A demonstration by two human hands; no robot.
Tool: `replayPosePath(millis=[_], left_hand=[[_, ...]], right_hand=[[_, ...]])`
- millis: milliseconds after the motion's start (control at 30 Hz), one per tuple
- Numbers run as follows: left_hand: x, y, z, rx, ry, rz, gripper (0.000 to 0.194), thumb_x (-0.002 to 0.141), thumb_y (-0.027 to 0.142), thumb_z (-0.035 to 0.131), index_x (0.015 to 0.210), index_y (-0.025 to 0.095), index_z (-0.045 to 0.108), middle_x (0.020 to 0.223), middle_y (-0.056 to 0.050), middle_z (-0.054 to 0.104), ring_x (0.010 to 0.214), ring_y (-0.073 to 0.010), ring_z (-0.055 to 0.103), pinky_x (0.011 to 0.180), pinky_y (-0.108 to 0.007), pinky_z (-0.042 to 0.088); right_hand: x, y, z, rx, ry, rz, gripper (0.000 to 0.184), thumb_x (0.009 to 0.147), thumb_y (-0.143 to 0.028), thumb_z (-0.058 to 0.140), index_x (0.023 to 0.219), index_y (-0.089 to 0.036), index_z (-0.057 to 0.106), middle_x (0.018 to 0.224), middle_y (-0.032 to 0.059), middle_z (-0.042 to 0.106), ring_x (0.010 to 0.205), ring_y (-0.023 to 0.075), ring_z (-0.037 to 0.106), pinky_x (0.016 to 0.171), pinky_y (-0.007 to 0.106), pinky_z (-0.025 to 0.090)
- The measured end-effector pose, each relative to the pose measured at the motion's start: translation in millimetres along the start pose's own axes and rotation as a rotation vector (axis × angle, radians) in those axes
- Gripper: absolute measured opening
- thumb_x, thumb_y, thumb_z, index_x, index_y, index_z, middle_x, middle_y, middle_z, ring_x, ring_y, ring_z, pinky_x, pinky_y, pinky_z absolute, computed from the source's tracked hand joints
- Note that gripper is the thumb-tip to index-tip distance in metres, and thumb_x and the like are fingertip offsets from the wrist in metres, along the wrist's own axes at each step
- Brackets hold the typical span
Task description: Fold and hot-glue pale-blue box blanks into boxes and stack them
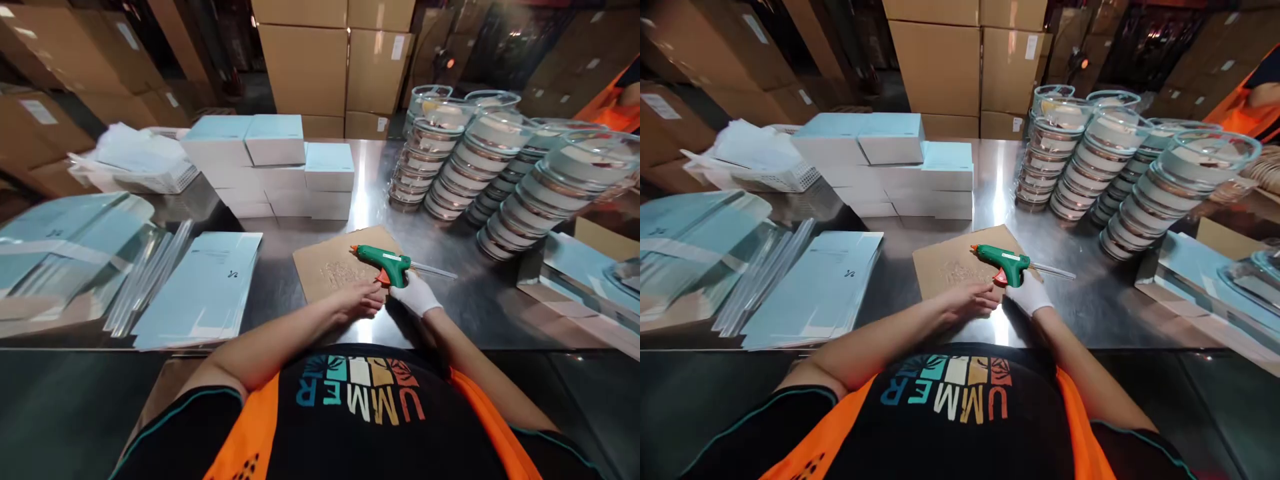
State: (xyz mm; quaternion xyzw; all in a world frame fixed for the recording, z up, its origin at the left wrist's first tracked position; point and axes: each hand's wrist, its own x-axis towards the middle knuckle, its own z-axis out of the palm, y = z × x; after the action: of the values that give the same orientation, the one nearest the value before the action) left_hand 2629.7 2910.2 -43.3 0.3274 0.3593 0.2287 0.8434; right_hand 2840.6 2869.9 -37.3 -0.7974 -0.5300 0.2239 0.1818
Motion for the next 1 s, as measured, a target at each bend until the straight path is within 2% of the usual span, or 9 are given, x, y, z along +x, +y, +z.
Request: replayPosePath(millis=[133, 200, 300, 400, 500, 667, 767, 867, 1000], left_hand=[[19.8, -17.4, 29.2, -0.123, 0.030, -0.017, 0.043, 0.082, 0.045, 0.095, 0.095, 0.016, 0.067, 0.081, -0.002, 0.071, 0.069, -0.0100, 0.068, 0.066, -0.019, 0.055], [26.7, -13.9, 31.7, -0.191, 0.065, 0.031, 0.043, 0.082, 0.044, 0.095, 0.093, 0.016, 0.064, 0.077, 0.000, 0.067, 0.065, -0.0083, 0.064, 0.064, -0.018, 0.053], [27.5, -11.8, 28.8, -0.243, 0.095, 0.100, 0.049, 0.073, 0.041, 0.101, 0.095, 0.017, 0.064, 0.075, 0.002, 0.067, 0.062, -0.0099, 0.062, 0.061, -0.022, 0.052], [16.2, -13.2, 25.6, -0.243, 0.094, 0.163, 0.062, 0.059, 0.036, 0.107, 0.102, 0.016, 0.066, 0.074, 0.003, 0.068, 0.058, -0.0100, 0.060, 0.058, -0.023, 0.050], [-1.7, -12.0, 24.6, -0.221, 0.067, 0.236, 0.076, 0.047, 0.037, 0.110, 0.105, 0.016, 0.065, 0.077, 0.002, 0.070, 0.058, -0.0119, 0.061, 0.056, -0.025, 0.048], [-25.9, -7.8, 23.5, -0.134, 0.009, 0.376, 0.082, 0.050, 0.047, 0.109, 0.112, 0.017, 0.063, 0.085, 0.001, 0.072, 0.064, -0.0134, 0.064, 0.058, -0.026, 0.050], [-33.2, -8.6, 21.4, -0.075, -0.061, 0.431, 0.072, 0.058, 0.044, 0.107, 0.111, 0.017, 0.066, 0.090, -0.001, 0.074, 0.072, -0.0133, 0.067, 0.066, -0.025, 0.053], [-36.5, -9.7, 19.2, -0.050, -0.096, 0.463, 0.066, 0.062, 0.040, 0.106, 0.111, 0.018, 0.068, 0.091, 0.000, 0.076, 0.073, -0.0121, 0.066, 0.071, -0.026, 0.055], [-36.7, -9.2, 18.0, -0.002, -0.063, 0.482, 0.060, 0.061, 0.041, 0.106, 0.102, 0.018, 0.069, 0.086, 0.001, 0.073, 0.072, -0.0115, 0.063, 0.072, -0.026, 0.055]], right_hand=[[-6.8, -6.7, 8.4, 0.108, 0.054, -0.010, 0.041, 0.081, -0.035, 0.067, 0.115, -0.012, 0.068, 0.101, 0.0136, 0.077, 0.087, 0.0268, 0.072, 0.080, 0.035, 0.056], [-17.7, -12.2, 11.7, 0.159, 0.036, -0.057, 0.038, 0.082, -0.038, 0.066, 0.112, -0.014, 0.070, 0.087, 0.0080, 0.076, 0.076, 0.0240, 0.069, 0.073, 0.034, 0.055], [-38.3, -19.3, 8.3, 0.220, 0.018, -0.174, 0.040, 0.085, -0.045, 0.068, 0.116, -0.020, 0.075, 0.093, 0.0066, 0.078, 0.082, 0.0247, 0.071, 0.079, 0.036, 0.058], [-51.6, -17.8, -13.5, 0.086, 0.269, -0.377, 0.041, 0.094, -0.050, 0.062, 0.117, -0.020, 0.077, 0.107, 0.0127, 0.079, 0.097, 0.0306, 0.072, 0.092, 0.044, 0.057], [-51.8, -5.9, -47.0, -0.296, 0.582, -0.547, 0.039, 0.098, -0.042, 0.064, 0.124, -0.015, 0.076, 0.123, 0.0205, 0.076, 0.119, 0.0386, 0.066, 0.105, 0.053, 0.048], [-54.7, 17.7, -81.0, -0.646, 0.708, -0.697, 0.030, 0.108, -0.029, 0.054, 0.097, -0.016, 0.079, 0.076, 0.0106, 0.070, 0.074, 0.0252, 0.060, 0.071, 0.037, 0.037], [-69.3, 22.7, -85.9, -0.662, 0.823, -0.775, 0.037, 0.114, -0.029, 0.049, 0.098, -0.020, 0.080, 0.071, 0.0055, 0.067, 0.066, 0.0203, 0.052, 0.065, 0.036, 0.031], [-79.2, 22.7, -90.1, -0.650, 0.750, -0.753, 0.038, 0.115, -0.029, 0.045, 0.103, -0.022, 0.081, 0.072, 0.0043, 0.066, 0.066, 0.0184, 0.053, 0.064, 0.034, 0.032], [-76.7, 20.8, -97.0, -0.506, 0.556, -0.746, 0.046, 0.114, -0.038, 0.041, 0.090, -0.021, 0.077, 0.074, 0.0060, 0.067, 0.066, 0.0175, 0.055, 0.062, 0.033, 0.032]])
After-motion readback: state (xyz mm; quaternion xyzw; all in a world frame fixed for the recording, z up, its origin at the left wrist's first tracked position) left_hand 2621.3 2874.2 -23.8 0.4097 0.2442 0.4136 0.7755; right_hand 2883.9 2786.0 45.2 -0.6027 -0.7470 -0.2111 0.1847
